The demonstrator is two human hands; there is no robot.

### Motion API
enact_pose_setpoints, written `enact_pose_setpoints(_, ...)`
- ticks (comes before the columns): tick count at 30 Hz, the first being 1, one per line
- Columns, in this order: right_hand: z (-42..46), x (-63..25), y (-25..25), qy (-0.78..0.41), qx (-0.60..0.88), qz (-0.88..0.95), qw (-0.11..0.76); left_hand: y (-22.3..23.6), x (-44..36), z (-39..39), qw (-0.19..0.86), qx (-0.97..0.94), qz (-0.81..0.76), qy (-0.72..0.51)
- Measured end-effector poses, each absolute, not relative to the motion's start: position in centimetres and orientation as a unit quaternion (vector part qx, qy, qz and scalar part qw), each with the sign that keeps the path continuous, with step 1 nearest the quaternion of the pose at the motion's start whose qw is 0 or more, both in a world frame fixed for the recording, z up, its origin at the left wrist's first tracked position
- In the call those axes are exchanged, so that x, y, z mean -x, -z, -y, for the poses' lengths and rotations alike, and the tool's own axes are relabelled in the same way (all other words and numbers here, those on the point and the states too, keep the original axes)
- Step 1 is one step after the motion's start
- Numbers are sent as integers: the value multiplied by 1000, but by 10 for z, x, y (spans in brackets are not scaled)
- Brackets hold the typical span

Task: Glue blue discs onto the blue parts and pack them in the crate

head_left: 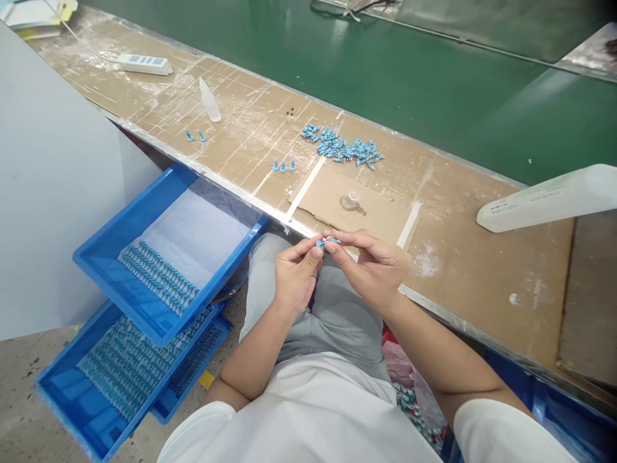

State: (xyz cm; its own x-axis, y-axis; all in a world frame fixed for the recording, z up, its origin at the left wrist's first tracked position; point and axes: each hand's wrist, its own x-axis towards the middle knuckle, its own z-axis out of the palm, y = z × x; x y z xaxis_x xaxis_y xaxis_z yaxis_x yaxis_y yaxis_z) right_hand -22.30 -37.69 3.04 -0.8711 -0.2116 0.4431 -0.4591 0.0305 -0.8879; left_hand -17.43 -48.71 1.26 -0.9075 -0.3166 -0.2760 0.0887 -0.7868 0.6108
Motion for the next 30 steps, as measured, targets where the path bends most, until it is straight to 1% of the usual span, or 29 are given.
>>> enact_pose_setpoints(8, 381, 223, -31, -679, -187, 706, 76, -14, 177, 491, 107, -174, 311, 928)
enact_pose_setpoints(16, 381, 223, -32, -715, -145, 684, 1, -14, 178, 490, 112, -179, 328, 921)
enact_pose_setpoints(25, 379, 225, -35, -743, -120, 657, -42, -8, 175, 492, 108, -140, 341, 923)
enact_pose_setpoints(30, 379, 222, -37, -734, -128, 663, -64, -7, 172, 494, 106, -131, 338, 926)
